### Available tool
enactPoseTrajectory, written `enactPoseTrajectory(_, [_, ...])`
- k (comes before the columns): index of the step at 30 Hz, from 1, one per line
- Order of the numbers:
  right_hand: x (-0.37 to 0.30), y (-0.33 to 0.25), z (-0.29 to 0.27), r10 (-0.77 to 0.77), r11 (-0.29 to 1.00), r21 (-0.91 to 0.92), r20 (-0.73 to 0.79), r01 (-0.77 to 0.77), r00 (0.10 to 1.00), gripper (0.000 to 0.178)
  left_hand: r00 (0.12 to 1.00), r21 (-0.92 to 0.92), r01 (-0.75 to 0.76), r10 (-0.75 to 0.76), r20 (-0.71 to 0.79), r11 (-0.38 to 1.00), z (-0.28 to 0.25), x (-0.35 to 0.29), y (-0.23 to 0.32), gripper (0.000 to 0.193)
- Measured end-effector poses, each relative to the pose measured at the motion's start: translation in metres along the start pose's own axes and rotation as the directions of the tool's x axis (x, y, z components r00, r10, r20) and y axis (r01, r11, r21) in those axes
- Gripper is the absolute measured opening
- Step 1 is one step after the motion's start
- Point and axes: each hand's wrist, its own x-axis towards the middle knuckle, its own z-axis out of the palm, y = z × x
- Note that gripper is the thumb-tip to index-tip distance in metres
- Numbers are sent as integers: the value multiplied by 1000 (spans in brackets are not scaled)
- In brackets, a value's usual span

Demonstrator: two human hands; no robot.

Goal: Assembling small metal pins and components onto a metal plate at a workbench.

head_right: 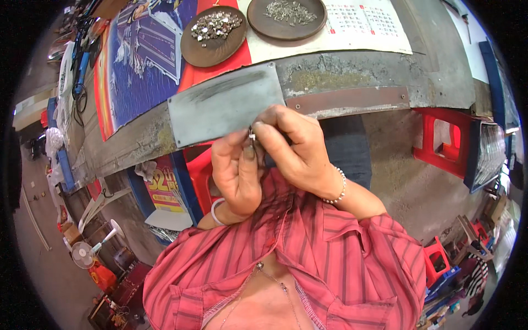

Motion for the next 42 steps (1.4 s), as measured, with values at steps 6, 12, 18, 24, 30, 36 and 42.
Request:
enactPoseTrajectory(6, [2,17,9,-481,791,-427,7,438,876,14,1000,-5,-3,3,-8,1000,-2,0,1,27])
enactPoseTrajectory(12, [-8,13,14,-338,752,-594,26,287,941,12,999,22,27,-27,-20,999,0,1,-3,27])
enactPoseTrajectory(18, [-3,-5,-9,261,951,163,42,-264,964,14,992,-139,110,-100,72,984,0,1,3,32])
enactPoseTrajectory(24, [-9,3,4,-122,965,-225,66,134,990,15,970,-195,242,-231,78,950,-14,8,19,38])
enactPoseTrajectory(30, [-13,18,19,-325,872,-368,54,322,944,18,987,-35,162,-161,17,986,-18,0,20,35])
enactPoseTrajectory(36, [-23,23,27,-367,751,-568,66,337,928,18,998,112,39,-44,44,993,-20,0,10,33])
enactPoseTrajectory(42, [-12,-6,15,215,976,-40,43,-213,976,18,977,-295,212,-191,99,932,-16,-3,16,32])
